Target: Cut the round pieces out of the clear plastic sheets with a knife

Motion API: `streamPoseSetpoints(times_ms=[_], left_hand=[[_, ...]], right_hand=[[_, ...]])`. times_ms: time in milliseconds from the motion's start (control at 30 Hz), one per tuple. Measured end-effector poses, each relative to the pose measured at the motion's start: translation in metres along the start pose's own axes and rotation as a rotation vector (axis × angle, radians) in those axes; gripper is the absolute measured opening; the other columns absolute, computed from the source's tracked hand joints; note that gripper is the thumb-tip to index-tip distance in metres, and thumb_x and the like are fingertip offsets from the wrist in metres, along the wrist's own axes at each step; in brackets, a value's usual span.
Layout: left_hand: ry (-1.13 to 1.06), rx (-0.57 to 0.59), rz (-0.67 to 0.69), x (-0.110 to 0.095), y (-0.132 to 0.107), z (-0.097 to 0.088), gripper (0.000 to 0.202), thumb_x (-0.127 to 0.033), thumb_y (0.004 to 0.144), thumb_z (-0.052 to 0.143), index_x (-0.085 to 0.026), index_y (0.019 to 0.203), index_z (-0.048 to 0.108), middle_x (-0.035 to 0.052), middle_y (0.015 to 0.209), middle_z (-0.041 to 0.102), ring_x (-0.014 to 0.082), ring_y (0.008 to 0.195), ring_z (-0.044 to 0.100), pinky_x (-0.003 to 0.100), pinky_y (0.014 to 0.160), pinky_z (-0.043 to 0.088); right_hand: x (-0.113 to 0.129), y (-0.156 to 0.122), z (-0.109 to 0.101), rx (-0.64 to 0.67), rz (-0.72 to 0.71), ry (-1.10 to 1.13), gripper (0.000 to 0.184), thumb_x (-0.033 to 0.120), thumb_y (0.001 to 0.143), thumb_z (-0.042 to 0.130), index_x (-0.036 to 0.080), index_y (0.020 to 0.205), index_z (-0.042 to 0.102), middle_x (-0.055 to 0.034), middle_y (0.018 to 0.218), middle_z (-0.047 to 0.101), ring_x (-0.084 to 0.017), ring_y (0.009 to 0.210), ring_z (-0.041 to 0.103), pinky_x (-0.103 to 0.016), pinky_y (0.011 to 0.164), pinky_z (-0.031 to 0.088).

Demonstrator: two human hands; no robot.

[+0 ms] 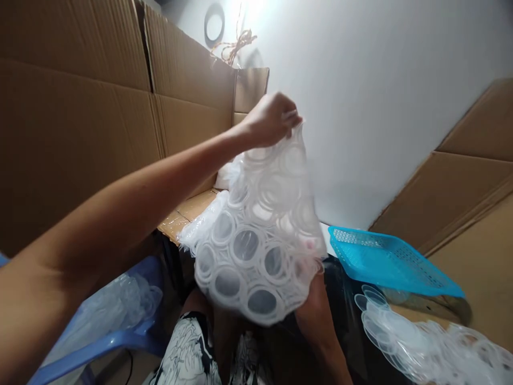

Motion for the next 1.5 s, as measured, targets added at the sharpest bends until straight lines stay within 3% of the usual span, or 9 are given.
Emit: streamPoseSetpoints(times_ms=[200, 333, 467, 633, 900, 1033, 1233, 1367, 1500], left_hand=[[0.016, -0.026, 0.022, 0.005, -0.033, 0.026, 0.027, -0.022, 0.096, 0.063, -0.014, 0.072, 0.072, -0.0020, 0.060, 0.064, 0.0077, 0.055, 0.049, 0.025, 0.064, 0.041], [-0.048, 0.012, 0.036, 0.012, -0.041, 0.041, 0.025, -0.027, 0.098, 0.061, -0.015, 0.080, 0.074, -0.0012, 0.065, 0.068, 0.0089, 0.057, 0.051, 0.025, 0.063, 0.041], [-0.090, 0.132, 0.123, 0.008, -0.051, 0.065, 0.027, -0.032, 0.099, 0.059, -0.016, 0.085, 0.075, -0.0002, 0.068, 0.069, 0.0091, 0.059, 0.054, 0.025, 0.064, 0.043], [-0.051, 0.158, 0.122, 0.031, -0.061, 0.054, 0.029, -0.042, 0.095, 0.063, -0.017, 0.090, 0.076, 0.0010, 0.070, 0.068, 0.0107, 0.062, 0.054, 0.027, 0.063, 0.042], [0.162, 0.725, -0.039, 0.117, -0.099, 0.079, 0.007, -0.023, 0.070, 0.064, -0.022, 0.063, 0.067, -0.0026, 0.056, 0.056, 0.0115, 0.049, 0.044, 0.028, 0.050, 0.029], [0.376, 0.437, -0.043, 0.138, -0.058, 0.079, 0.016, -0.015, 0.071, 0.059, -0.020, 0.057, 0.061, 0.0003, 0.055, 0.054, 0.0128, 0.052, 0.044, 0.028, 0.055, 0.035], [0.451, 0.048, -0.069, 0.117, -0.006, 0.052, 0.028, -0.009, 0.084, 0.050, -0.014, 0.092, 0.076, 0.0100, 0.091, 0.071, 0.0233, 0.092, 0.062, 0.043, 0.092, 0.044], [0.315, -0.090, -0.112, 0.100, -0.081, 0.031, 0.032, -0.015, 0.090, 0.049, -0.016, 0.103, 0.079, 0.0099, 0.106, 0.074, 0.0242, 0.101, 0.064, 0.044, 0.099, 0.046], [0.212, 0.014, -0.226, 0.091, -0.248, 0.048, 0.029, -0.015, 0.087, 0.053, -0.021, 0.097, 0.079, 0.0089, 0.112, 0.072, 0.0249, 0.105, 0.066, 0.042, 0.094, 0.052]], right_hand=[[0.030, 0.071, -0.042, -0.090, -0.107, -0.053, 0.092, 0.026, 0.086, 0.051, 0.026, 0.165, 0.005, -0.0167, 0.168, 0.029, -0.032, 0.149, 0.041, -0.054, 0.112, 0.046], [0.053, 0.100, -0.028, -0.007, -0.221, -0.360, 0.098, 0.042, 0.086, 0.063, 0.026, 0.166, 0.008, -0.0135, 0.170, 0.024, -0.035, 0.153, 0.031, -0.057, 0.119, 0.035], [0.054, 0.133, 0.001, 0.014, -0.185, -0.587, 0.065, 0.042, 0.096, 0.051, 0.015, 0.153, 0.041, -0.0205, 0.140, 0.061, -0.036, 0.127, 0.058, -0.049, 0.101, 0.047], [0.038, 0.172, -0.032, 0.021, -0.083, -0.707, 0.039, 0.035, 0.098, 0.039, 0.015, 0.097, 0.072, -0.0107, 0.083, 0.071, -0.022, 0.077, 0.063, -0.029, 0.069, 0.040], [0.026, 0.234, -0.063, 0.220, -0.013, -0.686, 0.026, 0.024, 0.081, 0.046, 0.013, 0.065, 0.064, -0.0034, 0.062, 0.059, -0.014, 0.062, 0.051, -0.027, 0.061, 0.033], [0.037, 0.280, -0.077, 0.130, -0.001, -0.959, 0.024, 0.022, 0.081, 0.050, 0.010, 0.073, 0.070, -0.0069, 0.073, 0.064, -0.017, 0.072, 0.057, -0.029, 0.068, 0.036], [0.081, 0.301, -0.120, -0.108, -0.188, -0.899, 0.027, 0.024, 0.088, 0.049, 0.014, 0.092, 0.074, -0.0124, 0.095, 0.073, -0.024, 0.087, 0.063, -0.034, 0.076, 0.045], [0.081, 0.239, -0.101, 0.058, -0.349, -0.865, 0.031, 0.018, 0.090, 0.048, 0.020, 0.106, 0.075, -0.0110, 0.115, 0.073, -0.027, 0.101, 0.066, -0.039, 0.085, 0.051], [0.034, 0.119, -0.057, 0.360, -0.359, -0.795, 0.038, 0.014, 0.090, 0.048, 0.024, 0.118, 0.072, -0.0078, 0.129, 0.071, -0.027, 0.115, 0.066, -0.043, 0.099, 0.052]])
Point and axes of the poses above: each hand's wrist, its own y-axis towards the middle knuckle, its own z-axis out of the palm, x = y × z, the point moved 8 cm from there along y, towards the middle knuckle
